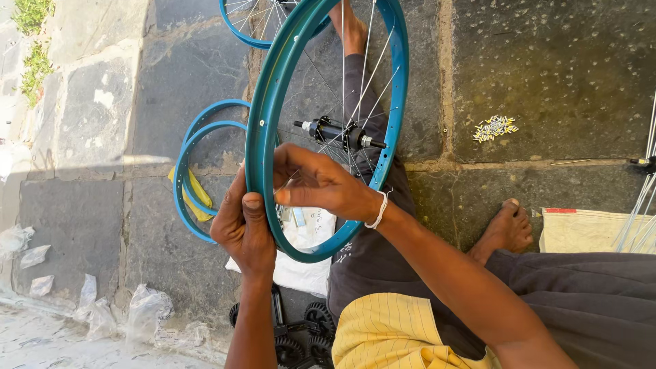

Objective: The person sits on the ground and assembles a bicycle wheel by inserting spokes into the hub and rim. They secure the spokes with nipples and adjust the wheel's alignment by hand.

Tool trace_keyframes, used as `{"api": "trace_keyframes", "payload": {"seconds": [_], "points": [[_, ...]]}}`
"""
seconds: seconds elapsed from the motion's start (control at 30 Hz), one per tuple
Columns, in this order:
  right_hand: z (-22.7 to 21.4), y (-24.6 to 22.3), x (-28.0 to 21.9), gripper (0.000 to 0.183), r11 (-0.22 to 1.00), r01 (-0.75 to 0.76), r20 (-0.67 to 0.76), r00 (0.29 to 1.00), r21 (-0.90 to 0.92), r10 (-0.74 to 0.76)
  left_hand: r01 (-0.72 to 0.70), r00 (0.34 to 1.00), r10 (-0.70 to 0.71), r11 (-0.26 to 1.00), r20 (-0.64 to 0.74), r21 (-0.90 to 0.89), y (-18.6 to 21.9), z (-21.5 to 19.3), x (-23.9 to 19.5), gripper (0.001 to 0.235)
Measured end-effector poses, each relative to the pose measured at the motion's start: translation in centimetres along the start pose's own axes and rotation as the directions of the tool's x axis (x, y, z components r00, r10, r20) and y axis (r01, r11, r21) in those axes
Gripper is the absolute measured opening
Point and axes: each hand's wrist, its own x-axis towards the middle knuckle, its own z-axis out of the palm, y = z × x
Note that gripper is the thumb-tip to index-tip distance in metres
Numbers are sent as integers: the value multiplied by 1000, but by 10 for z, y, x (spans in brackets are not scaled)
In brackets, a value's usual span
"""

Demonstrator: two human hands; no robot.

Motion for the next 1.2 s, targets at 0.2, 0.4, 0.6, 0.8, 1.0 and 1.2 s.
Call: {"api": "trace_keyframes", "payload": {"seconds": [0.2,0.4,0.6,0.8,1.0,1.2], "points": [[0,-13,2,29,997,77,-1,997,20,-77,0,1000,1,999,20,-54,4,4,4,47],[-1,-10,2,22,1000,5,22,1000,-17,-5,-39,998,40,999,51,-25,2,6,5,47],[13,8,-55,26,992,-16,-713,696,-126,-80,162,983,-144,972,113,-171,-7,20,-32,40],[1,31,-77,16,557,-380,-635,669,-738,-385,284,947,-207,894,244,-347,3,34,-23,39],[-7,63,-30,35,597,-444,-577,816,-668,-39,211,968,-181,962,172,-172,10,44,-29,39],[-8,100,-27,37,643,-517,-602,791,-565,108,180,977,-162,975,140,-131,5,37,-41,39]]}}
